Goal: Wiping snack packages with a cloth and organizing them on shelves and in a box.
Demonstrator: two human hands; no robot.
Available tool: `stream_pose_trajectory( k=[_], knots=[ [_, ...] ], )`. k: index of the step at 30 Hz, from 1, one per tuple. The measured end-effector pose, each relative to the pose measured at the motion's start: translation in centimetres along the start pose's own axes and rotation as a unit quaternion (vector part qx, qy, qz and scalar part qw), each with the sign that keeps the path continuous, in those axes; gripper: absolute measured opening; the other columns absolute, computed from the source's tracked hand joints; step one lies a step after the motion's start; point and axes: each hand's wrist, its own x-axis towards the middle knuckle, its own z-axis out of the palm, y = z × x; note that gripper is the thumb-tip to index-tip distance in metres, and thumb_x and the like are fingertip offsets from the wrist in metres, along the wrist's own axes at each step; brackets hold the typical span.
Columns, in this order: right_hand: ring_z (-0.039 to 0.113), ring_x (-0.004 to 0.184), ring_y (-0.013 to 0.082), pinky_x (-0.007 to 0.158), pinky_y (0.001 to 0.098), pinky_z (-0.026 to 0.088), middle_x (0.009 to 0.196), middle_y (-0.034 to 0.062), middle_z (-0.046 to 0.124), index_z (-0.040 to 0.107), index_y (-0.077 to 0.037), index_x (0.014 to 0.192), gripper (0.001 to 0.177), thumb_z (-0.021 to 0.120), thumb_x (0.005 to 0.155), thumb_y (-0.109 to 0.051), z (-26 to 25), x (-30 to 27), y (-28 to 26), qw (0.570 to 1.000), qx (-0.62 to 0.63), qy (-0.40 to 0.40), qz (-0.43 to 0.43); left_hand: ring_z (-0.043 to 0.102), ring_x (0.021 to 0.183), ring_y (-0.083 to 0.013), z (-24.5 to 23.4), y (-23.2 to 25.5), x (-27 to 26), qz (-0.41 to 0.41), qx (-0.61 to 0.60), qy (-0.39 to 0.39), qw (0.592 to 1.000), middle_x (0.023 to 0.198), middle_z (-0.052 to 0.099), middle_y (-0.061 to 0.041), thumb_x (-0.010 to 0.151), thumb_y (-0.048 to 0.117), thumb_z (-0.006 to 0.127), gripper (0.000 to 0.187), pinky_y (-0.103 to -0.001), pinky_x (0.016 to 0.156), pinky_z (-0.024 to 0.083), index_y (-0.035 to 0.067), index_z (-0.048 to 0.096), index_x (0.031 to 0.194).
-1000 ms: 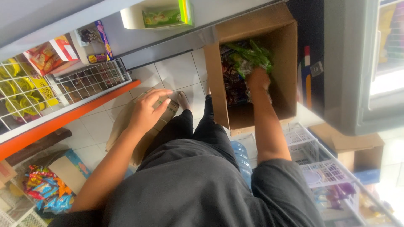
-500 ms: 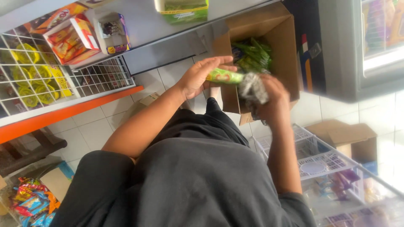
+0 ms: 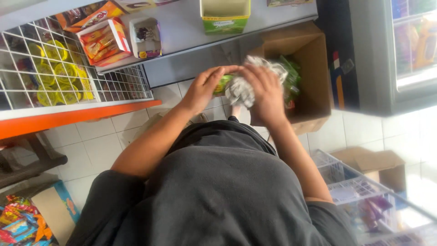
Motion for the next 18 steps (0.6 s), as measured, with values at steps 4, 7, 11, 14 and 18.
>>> stream_pose_trajectory(
  k=[4,7,11,14,18],
  knots=[
    [0.06,0.134,0.0226,0.119,0.0386,0.052,0.14,0.0079,0.063,0.061,-0.014,0.139,0.058,0.062,0.08,-0.014,1.8,-1.6,4.5,0.947,0.232,-0.053,0.216,0.07,0.107,-0.0133,-0.3,4.5,-2.1,0.01,0.119,-0.07,0.99,0.121,0.072,-0.009,0.112,0.034,0.044,0.043,-0.027,0.097,0.06,0.003,0.064,0.134],
    [0.063,0.125,0.0331,0.108,0.043,0.053,0.133,0.0209,0.065,0.059,-0.003,0.138,0.051,0.066,0.095,-0.03,1.5,-2.0,4.6,0.744,0.576,0.04,0.336,0.072,0.114,-0.0174,-0.9,4.6,-1.1,0.043,0.204,-0.104,0.972,0.128,0.071,-0.011,0.114,0.029,0.041,0.041,-0.031,0.102,0.062,0.0,0.064,0.131],
    [0.061,0.122,0.0228,0.103,0.0337,0.053,0.129,0.0116,0.062,0.05,-0.007,0.141,0.067,0.078,0.082,-0.024,0.5,-1.5,1.5,0.754,0.605,-0.001,0.257,0.075,0.111,-0.024,-1.1,4.0,0.4,0.054,0.196,-0.07,0.977,0.128,0.072,-0.017,0.11,0.039,0.048,0.047,-0.038,0.09,0.069,0.002,0.061,0.136],
    [0.066,0.114,0.0244,0.1,0.0364,0.057,0.122,0.0141,0.065,0.056,-0.003,0.132,0.058,0.084,0.083,-0.018,-0.1,-0.7,-0.2,0.795,0.539,0.065,0.27,0.07,0.122,-0.0291,0.6,4.3,0.9,0.062,0.108,0.04,0.991,0.139,0.064,-0.018,0.105,0.048,0.05,0.059,-0.041,0.089,0.068,0.009,0.043,0.148],
    [0.075,0.096,0.0236,0.085,0.0372,0.065,0.114,0.0109,0.075,0.067,-0.004,0.119,0.034,0.082,0.09,-0.012,1.0,-1.0,-2.8,0.857,0.471,0.121,0.171,0.059,0.132,-0.0395,3.9,3.2,0.4,-0.016,-0.206,0.023,0.978,0.152,0.049,-0.019,0.096,0.055,0.047,0.075,-0.048,0.101,0.061,0.023,0.015,0.155]
  ],
)
